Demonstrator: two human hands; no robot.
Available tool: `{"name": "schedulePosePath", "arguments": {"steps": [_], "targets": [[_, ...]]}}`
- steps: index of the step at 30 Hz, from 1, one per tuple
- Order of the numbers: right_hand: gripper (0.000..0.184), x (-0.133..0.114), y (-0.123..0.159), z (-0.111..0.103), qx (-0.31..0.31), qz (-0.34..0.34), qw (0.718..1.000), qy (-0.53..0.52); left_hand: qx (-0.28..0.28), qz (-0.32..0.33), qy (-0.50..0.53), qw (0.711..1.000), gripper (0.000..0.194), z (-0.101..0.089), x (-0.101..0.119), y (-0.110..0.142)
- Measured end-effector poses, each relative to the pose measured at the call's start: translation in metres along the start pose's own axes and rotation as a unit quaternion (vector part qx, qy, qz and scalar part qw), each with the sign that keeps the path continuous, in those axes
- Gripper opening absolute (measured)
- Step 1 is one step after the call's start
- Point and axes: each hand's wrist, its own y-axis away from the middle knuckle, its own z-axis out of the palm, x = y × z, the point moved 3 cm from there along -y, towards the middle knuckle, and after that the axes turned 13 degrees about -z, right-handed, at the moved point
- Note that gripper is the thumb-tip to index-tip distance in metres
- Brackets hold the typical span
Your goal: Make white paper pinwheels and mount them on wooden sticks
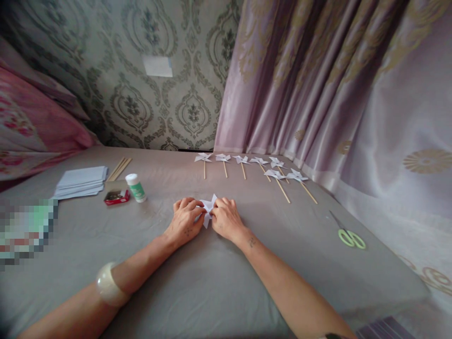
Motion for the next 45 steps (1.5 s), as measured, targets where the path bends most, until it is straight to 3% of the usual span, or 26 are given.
{"name": "schedulePosePath", "arguments": {"steps": [4, 9, 12, 16, 20, 24, 27, 33, 45], "targets": [[0.024, 0.003, -0.012, -0.004, -0.041, 0.003, 0.999, -0.002, 0.02, -0.046, 0.019, 0.999, 0.018, -0.003, -0.005, -0.002], [0.025, 0.011, -0.017, -0.002, -0.035, 0.021, 0.999, -0.025, 0.028, -0.088, 0.035, 0.995, 0.016, 0.0, -0.009, -0.005], [0.027, 0.024, -0.014, 0.007, 0.009, 0.062, 0.993, -0.103, 0.03, -0.111, 0.049, 0.992, 0.015, 0.0, -0.01, -0.006], [0.034, 0.039, -0.007, 0.018, 0.103, 0.098, 0.964, -0.224, 0.023, -0.129, 0.062, 0.989, 0.015, -0.003, -0.011, -0.006], [0.034, 0.042, 0.002, 0.015, 0.169, 0.072, 0.964, -0.19, 0.014, -0.141, 0.067, 0.988, 0.015, -0.003, -0.011, -0.005], [0.03, 0.031, 0.009, 0.004, 0.132, 0.01, 0.99, -0.053, 0.007, -0.155, 0.067, 0.986, 0.015, -0.003, -0.012, -0.005], [0.03, 0.024, 0.009, -0.002, 0.092, -0.039, 0.995, -0.006, -0.004, -0.175, 0.065, 0.982, 0.016, -0.003, -0.013, -0.004], [0.029, 0.02, 0.005, -0.003, 0.049, -0.088, 0.994, 0.039, -0.028, -0.195, 0.051, 0.979, 0.019, -0.003, -0.013, -0.004], [0.025, 0.02, 0.003, 0.003, 0.036, -0.105, 0.992, 0.052, -0.042, -0.201, 0.045, 0.978, 0.021, -0.004, -0.014, -0.004]]}}
